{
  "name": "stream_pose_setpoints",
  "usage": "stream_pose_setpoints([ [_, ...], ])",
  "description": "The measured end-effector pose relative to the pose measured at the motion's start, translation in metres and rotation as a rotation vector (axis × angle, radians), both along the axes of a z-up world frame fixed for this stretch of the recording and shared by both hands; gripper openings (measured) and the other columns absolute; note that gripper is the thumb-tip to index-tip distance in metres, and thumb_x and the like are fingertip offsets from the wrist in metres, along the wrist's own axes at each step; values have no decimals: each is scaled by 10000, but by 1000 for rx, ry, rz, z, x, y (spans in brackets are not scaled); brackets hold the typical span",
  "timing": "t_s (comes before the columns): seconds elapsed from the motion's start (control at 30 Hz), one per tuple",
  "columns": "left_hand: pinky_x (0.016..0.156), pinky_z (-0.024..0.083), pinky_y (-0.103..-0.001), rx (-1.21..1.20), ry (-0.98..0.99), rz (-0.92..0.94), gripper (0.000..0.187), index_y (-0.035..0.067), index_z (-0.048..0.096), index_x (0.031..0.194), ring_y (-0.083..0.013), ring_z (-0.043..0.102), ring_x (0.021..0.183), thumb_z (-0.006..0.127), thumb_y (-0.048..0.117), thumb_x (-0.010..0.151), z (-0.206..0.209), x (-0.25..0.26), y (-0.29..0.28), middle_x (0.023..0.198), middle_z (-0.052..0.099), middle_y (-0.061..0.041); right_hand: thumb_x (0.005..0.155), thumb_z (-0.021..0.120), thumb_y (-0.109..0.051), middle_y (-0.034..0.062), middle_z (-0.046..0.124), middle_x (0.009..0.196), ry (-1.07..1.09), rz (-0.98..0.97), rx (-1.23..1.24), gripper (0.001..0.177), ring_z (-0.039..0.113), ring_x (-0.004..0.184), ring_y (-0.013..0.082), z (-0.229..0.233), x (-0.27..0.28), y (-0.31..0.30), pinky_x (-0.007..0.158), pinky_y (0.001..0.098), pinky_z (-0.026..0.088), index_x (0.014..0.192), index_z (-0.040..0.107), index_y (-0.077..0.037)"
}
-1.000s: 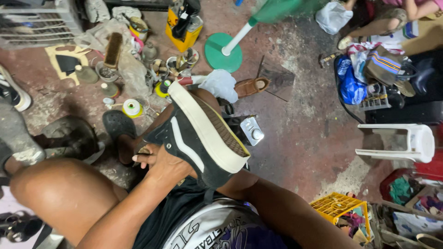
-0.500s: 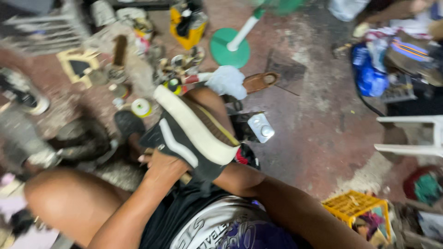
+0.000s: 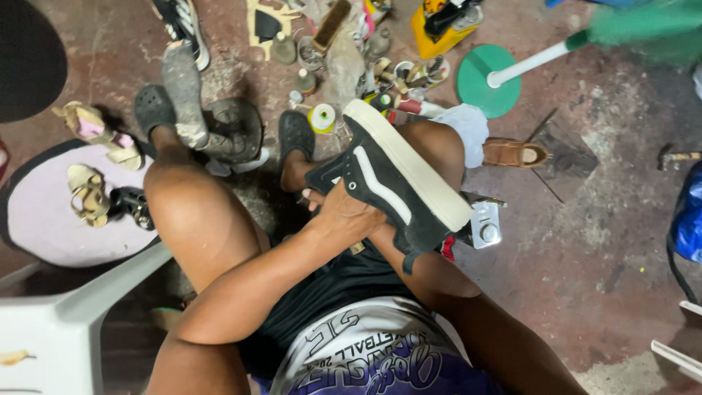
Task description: The person sits on the floor and uses a wooden tool to scrape and clean the sole and sides of a black and white sneaker. They rotate the shoe to access different areas and inspect the sole and upper parts during the process.
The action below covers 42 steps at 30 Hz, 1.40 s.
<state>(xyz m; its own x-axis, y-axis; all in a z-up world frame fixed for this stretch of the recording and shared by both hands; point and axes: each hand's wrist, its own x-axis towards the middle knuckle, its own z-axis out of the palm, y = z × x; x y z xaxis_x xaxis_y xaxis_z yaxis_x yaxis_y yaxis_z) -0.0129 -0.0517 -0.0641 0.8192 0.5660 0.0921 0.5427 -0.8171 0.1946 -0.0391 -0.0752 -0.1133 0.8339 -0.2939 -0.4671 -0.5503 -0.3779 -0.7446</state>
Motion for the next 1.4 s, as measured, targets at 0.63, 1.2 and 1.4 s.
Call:
stream_pose_setpoints([
  [0.63, 1072, 460, -390, 144, 43, -153, 380, -107, 569, 1307, -306, 627, 1164, 439, 146, 1053, -10, -6, 2, 1258, 646, -249, 1033, 650, -127, 129, 686, 912, 131, 82, -286, 175, 675, 784, 234, 8, 10, 16, 679, 341, 540, 1067, 670, 44],
  [1.2, 810, 574, -379, -1777, 227, -815, 426, -12, 667, 1227, -222, 687, 960, 710, 329, 976, 111, 77, 162, 1077, 738, -120, 1057, 536, -266, 136, 679, 828, 286, 433, 502, 372, 639, 598, 168, -40, 21, 14, 541, 292, 547, 1087, 669, 80],
  [1.4, 983, 544, -336, -1997, 32, -819, 473, -13, 619, 1305, -184, 660, 1101, 771, 250, 943, 120, 61, 165, 1180, 696, -68, 984, 627, -119, 161, 693, 927, -110, 230, 982, 233, 638, 652, 192, 16, -4, -33, 564, 316, 534, 1143, 621, 52],
])
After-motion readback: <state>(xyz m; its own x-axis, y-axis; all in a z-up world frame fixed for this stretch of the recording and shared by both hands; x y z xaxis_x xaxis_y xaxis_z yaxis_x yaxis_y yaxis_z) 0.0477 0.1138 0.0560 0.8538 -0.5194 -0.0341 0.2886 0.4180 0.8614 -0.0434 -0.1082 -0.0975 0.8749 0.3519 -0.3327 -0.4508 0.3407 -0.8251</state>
